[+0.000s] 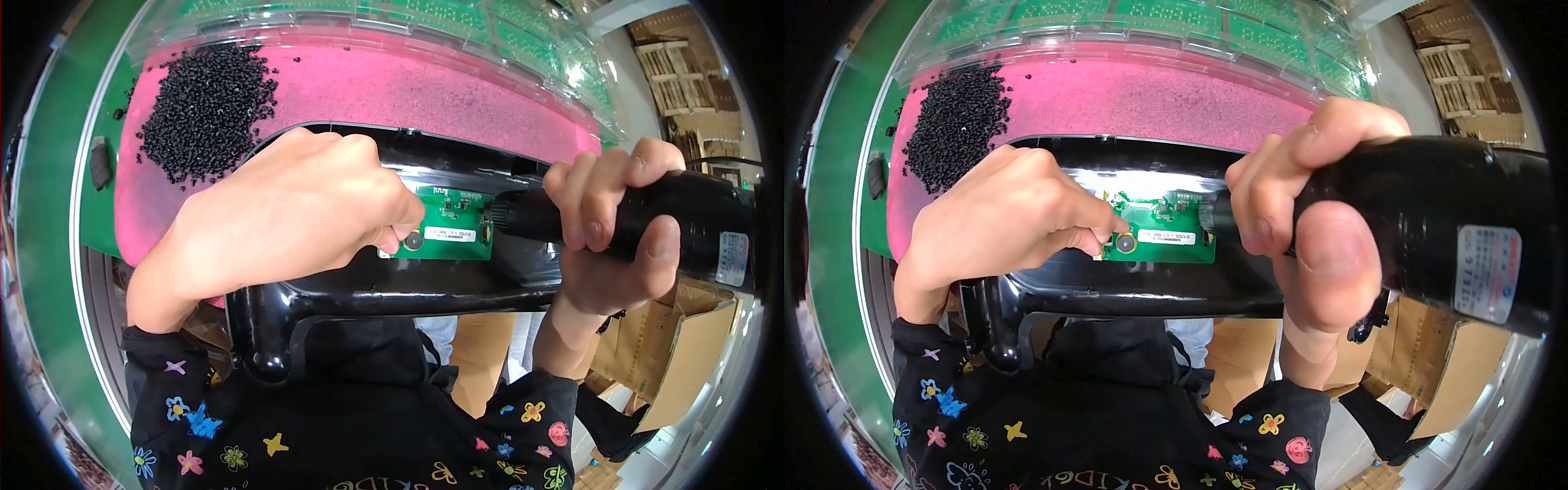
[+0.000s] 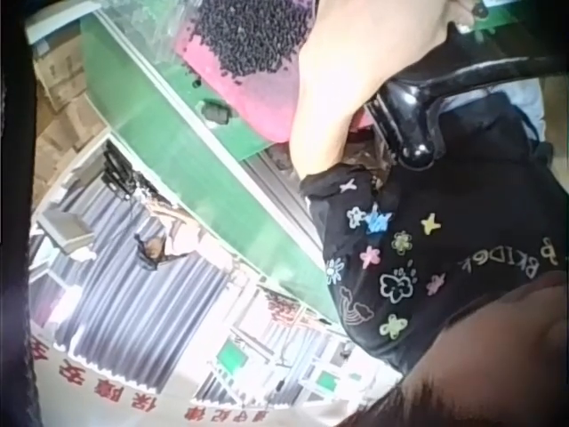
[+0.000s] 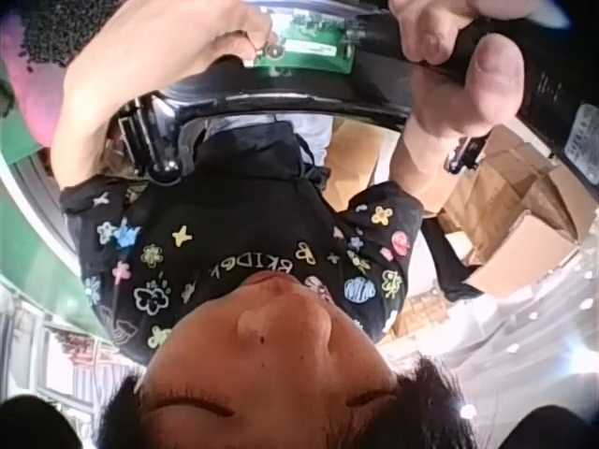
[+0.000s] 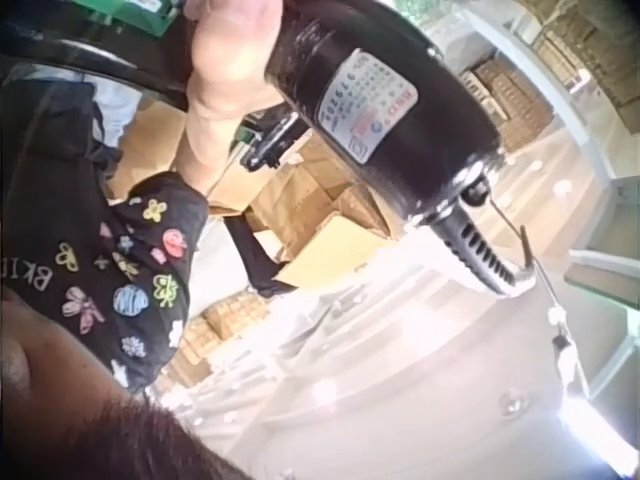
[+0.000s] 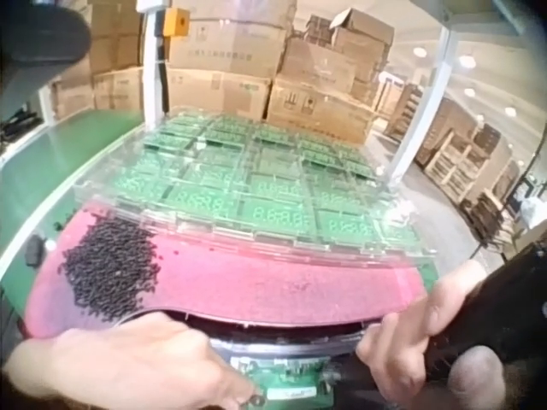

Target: Installing a printed circuit board into a plastic housing and securing it with screws using an electric screwdriver.

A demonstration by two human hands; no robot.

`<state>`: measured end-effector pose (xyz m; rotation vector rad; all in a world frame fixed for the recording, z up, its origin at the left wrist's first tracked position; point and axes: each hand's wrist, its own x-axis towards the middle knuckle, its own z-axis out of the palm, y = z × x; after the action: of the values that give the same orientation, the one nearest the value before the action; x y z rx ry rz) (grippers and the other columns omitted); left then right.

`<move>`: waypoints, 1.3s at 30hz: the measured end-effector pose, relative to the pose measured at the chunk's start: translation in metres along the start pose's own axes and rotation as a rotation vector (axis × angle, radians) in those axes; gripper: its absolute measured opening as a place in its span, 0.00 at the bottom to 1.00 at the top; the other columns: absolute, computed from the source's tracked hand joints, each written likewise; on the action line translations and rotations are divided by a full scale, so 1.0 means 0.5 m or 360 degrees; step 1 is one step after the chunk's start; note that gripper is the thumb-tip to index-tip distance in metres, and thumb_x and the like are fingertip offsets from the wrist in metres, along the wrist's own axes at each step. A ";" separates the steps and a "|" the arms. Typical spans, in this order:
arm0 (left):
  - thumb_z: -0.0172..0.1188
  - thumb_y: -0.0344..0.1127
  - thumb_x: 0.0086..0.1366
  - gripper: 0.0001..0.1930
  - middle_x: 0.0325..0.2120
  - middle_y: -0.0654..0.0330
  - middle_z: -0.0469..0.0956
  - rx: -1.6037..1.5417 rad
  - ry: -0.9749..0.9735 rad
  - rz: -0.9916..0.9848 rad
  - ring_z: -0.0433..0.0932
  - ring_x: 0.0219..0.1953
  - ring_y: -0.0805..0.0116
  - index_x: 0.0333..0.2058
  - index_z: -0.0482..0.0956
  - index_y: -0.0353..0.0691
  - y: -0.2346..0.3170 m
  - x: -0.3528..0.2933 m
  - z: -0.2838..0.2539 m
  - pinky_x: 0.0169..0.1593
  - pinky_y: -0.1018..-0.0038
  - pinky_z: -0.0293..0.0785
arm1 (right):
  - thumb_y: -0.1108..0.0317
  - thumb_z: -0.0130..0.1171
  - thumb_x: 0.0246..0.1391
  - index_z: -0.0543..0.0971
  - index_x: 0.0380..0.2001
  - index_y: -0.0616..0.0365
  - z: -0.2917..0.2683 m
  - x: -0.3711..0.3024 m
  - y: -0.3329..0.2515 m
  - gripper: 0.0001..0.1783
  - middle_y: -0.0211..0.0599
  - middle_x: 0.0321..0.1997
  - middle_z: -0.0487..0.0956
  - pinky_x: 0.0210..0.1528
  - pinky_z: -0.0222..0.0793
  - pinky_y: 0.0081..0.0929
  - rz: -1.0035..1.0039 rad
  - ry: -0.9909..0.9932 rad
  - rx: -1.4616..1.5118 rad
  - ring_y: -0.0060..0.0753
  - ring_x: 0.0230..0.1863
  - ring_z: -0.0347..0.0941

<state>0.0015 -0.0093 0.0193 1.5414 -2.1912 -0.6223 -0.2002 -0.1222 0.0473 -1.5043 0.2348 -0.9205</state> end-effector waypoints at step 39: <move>0.63 0.34 0.56 0.07 0.17 0.54 0.75 -0.0004 0.0804 -0.0024 0.75 0.23 0.57 0.26 0.80 0.36 -0.036 0.023 -0.036 0.29 0.67 0.69 | 0.43 0.51 0.56 0.65 0.42 0.54 0.082 0.012 0.016 0.25 0.25 0.18 0.66 0.28 0.55 0.24 -0.0166 -0.0170 0.0300 0.21 0.15 0.59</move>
<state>0.0218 -0.0280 0.0249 1.5132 -1.7946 -0.2041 -0.1665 -0.0972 0.0473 -1.3956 -0.0087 -0.9156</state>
